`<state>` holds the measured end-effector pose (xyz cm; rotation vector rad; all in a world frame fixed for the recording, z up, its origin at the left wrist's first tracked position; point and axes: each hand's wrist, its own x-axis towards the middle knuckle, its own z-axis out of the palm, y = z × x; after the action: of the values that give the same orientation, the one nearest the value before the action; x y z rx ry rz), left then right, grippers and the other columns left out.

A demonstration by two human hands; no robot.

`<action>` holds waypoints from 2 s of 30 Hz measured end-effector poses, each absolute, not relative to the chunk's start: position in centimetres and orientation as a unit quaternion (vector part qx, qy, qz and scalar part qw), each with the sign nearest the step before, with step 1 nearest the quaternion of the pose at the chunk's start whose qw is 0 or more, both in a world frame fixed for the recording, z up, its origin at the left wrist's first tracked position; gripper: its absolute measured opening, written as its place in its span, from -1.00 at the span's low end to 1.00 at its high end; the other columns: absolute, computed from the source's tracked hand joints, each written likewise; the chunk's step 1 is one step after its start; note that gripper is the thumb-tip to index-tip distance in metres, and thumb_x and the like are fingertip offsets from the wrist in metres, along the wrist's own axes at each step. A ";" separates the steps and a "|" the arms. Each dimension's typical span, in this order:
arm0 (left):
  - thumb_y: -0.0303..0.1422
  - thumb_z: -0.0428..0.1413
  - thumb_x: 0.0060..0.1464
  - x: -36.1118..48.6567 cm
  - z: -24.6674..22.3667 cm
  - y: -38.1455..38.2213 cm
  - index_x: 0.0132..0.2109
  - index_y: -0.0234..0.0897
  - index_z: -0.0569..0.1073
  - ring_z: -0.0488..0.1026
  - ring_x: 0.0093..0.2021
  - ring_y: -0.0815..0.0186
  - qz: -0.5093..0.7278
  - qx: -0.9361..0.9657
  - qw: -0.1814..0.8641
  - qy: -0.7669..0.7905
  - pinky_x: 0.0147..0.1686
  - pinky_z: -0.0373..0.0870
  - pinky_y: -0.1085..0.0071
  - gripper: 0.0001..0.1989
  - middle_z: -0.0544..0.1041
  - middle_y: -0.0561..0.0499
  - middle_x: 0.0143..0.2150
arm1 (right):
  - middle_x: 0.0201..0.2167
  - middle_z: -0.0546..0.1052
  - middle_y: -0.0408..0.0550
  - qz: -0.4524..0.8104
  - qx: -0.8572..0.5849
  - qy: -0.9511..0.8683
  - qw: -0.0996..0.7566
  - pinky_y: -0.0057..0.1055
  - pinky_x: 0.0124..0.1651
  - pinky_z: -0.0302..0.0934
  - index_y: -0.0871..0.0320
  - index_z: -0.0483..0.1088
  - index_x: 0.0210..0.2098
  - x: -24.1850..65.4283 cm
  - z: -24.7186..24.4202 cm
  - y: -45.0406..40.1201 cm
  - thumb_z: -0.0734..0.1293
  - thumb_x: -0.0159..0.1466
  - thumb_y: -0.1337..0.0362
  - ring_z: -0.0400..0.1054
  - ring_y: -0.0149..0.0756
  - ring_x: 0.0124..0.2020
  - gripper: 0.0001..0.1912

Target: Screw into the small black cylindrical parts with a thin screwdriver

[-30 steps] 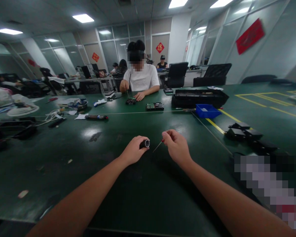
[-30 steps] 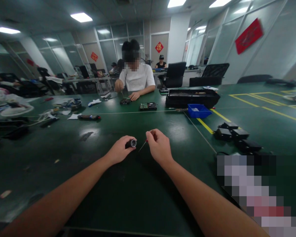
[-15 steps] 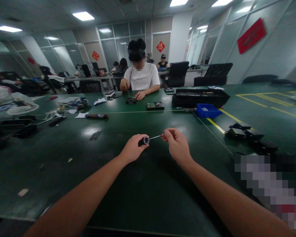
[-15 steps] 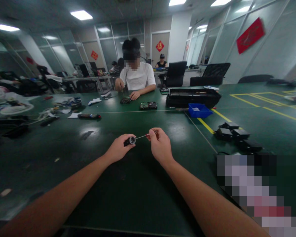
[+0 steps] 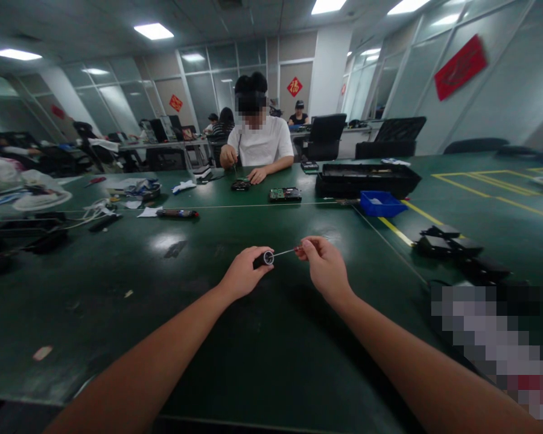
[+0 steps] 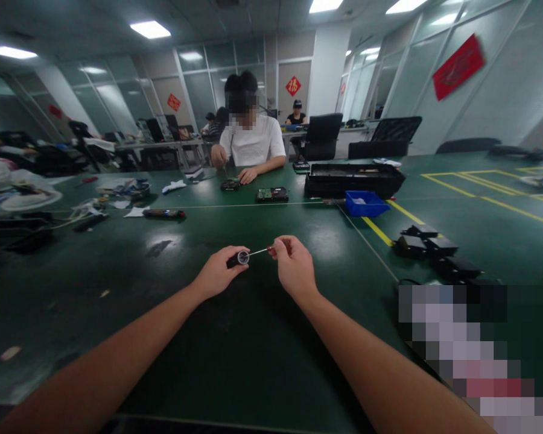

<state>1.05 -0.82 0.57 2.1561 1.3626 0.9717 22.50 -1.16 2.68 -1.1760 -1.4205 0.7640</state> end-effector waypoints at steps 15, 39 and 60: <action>-0.40 0.25 0.14 0.9 0.4 -0.8 0.10 -0.18 0.52 0.45 0.06 0.15 0.331 0.799 0.164 0.475 0.14 0.31 0.16 -0.64 0.56 -0.04 0.03 | -0.68 0.42 -0.14 0.139 -0.563 -0.695 0.424 -0.33 -0.44 0.07 0.08 0.35 -0.60 22.8 3.7 -2.0 0.22 0.36 -0.19 0.29 -0.31 -0.61 -0.42; -0.38 0.24 0.16 0.9 0.8 -1.0 0.12 -0.16 0.51 0.46 0.05 0.14 0.326 0.791 0.173 0.488 0.11 0.33 0.16 -0.63 0.57 -0.04 0.02 | -0.50 0.51 -0.15 0.250 -0.511 -0.703 0.426 -0.34 -0.40 0.20 0.09 0.48 -0.08 22.7 3.4 -1.8 0.18 0.42 0.02 0.40 -0.28 -0.50 -0.65; -0.40 0.24 0.16 0.9 0.8 -1.0 0.11 -0.17 0.51 0.46 0.06 0.15 0.334 0.786 0.177 0.489 0.14 0.32 0.17 -0.64 0.57 -0.04 0.02 | -0.43 0.45 -0.15 0.307 -0.486 -0.685 0.447 -0.31 -0.33 0.24 0.07 0.39 0.01 22.5 3.5 -2.3 0.13 0.42 0.09 0.39 -0.24 -0.40 -0.67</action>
<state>0.88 -1.02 0.82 2.2254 1.3839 0.9465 22.54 -2.28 3.51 -1.2035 -1.6957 0.7600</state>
